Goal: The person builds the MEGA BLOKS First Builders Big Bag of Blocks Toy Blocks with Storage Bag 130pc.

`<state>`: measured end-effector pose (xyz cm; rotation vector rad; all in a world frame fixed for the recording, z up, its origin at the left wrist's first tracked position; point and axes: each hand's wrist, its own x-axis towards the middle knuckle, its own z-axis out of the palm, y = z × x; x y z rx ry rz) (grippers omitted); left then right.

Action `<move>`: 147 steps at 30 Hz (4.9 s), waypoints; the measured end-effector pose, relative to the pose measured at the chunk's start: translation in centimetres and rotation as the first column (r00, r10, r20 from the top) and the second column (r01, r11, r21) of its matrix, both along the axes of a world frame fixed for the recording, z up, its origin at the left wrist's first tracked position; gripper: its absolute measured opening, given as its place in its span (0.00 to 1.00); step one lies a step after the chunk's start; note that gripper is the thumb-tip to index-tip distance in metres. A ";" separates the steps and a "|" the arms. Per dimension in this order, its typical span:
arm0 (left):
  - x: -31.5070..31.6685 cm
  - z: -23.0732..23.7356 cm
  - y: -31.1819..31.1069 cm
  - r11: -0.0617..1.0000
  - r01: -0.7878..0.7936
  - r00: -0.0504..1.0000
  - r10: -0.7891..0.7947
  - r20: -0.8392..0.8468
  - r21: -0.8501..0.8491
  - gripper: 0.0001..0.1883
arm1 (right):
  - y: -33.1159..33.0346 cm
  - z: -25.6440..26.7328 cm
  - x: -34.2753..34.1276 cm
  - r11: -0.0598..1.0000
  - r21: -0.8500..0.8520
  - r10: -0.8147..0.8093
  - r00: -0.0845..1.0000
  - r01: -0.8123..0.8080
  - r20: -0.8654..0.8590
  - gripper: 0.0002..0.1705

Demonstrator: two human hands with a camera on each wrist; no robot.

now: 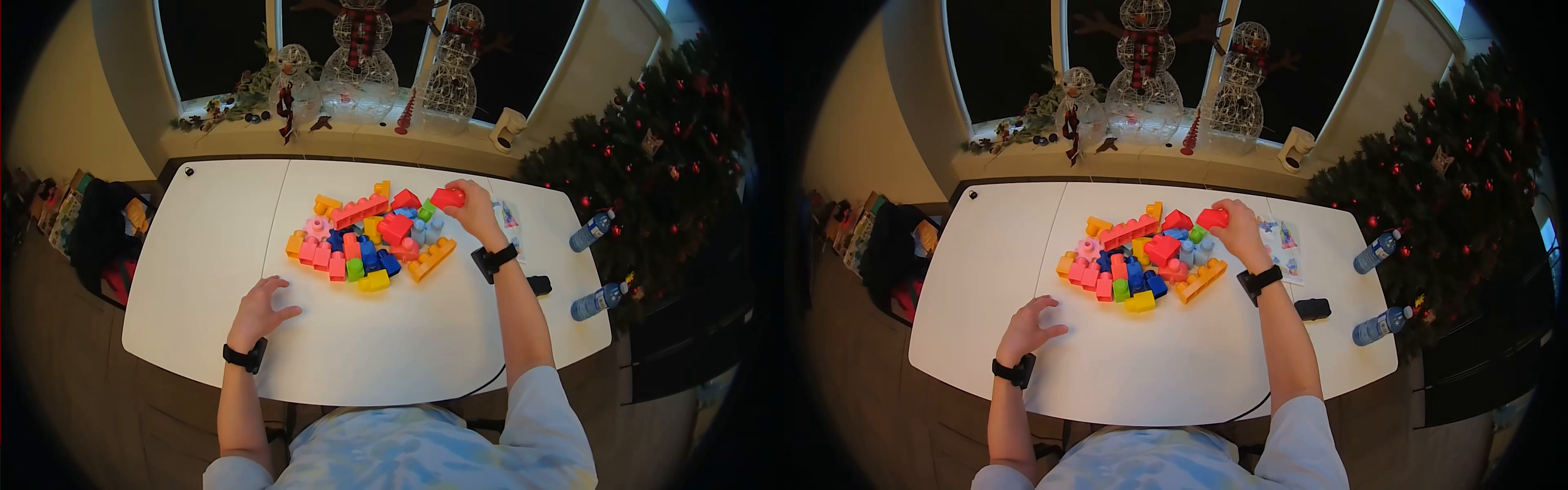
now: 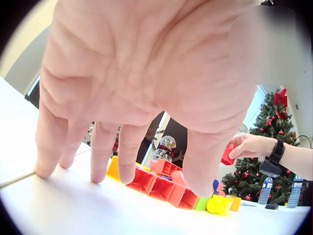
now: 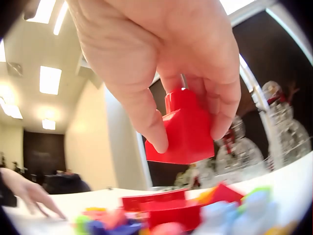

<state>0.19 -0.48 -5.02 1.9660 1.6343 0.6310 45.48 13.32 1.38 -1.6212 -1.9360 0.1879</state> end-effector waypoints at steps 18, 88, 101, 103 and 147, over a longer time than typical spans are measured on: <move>8.2 0.9 -1.8 0.974 0.224 0.968 -0.225 0.114 0.017 0.37 | -9.6 0.5 -14.4 0.727 -0.324 0.573 0.795 -0.606 -0.201 0.33; 10.0 0.3 -2.4 0.973 0.193 0.973 -0.206 0.100 0.125 0.18 | 8.7 -3.7 -5.6 0.973 -0.150 0.219 0.912 -0.177 0.346 0.26; 10.0 0.3 -2.5 0.975 0.176 0.973 -0.193 0.124 0.136 0.17 | -0.8 1.7 -4.1 0.941 -0.147 0.249 0.917 -0.305 -0.310 0.24; 10.0 0.0 -2.3 0.971 0.186 0.970 -0.206 0.127 0.150 0.17 | -4.6 1.7 -4.2 0.919 -0.248 0.237 0.931 -0.308 -0.277 0.23; 10.1 0.1 -2.4 0.974 0.192 0.970 -0.206 0.129 0.118 0.19 | -15.6 -3.1 -7.6 0.845 -0.421 0.471 0.832 -0.330 0.293 0.21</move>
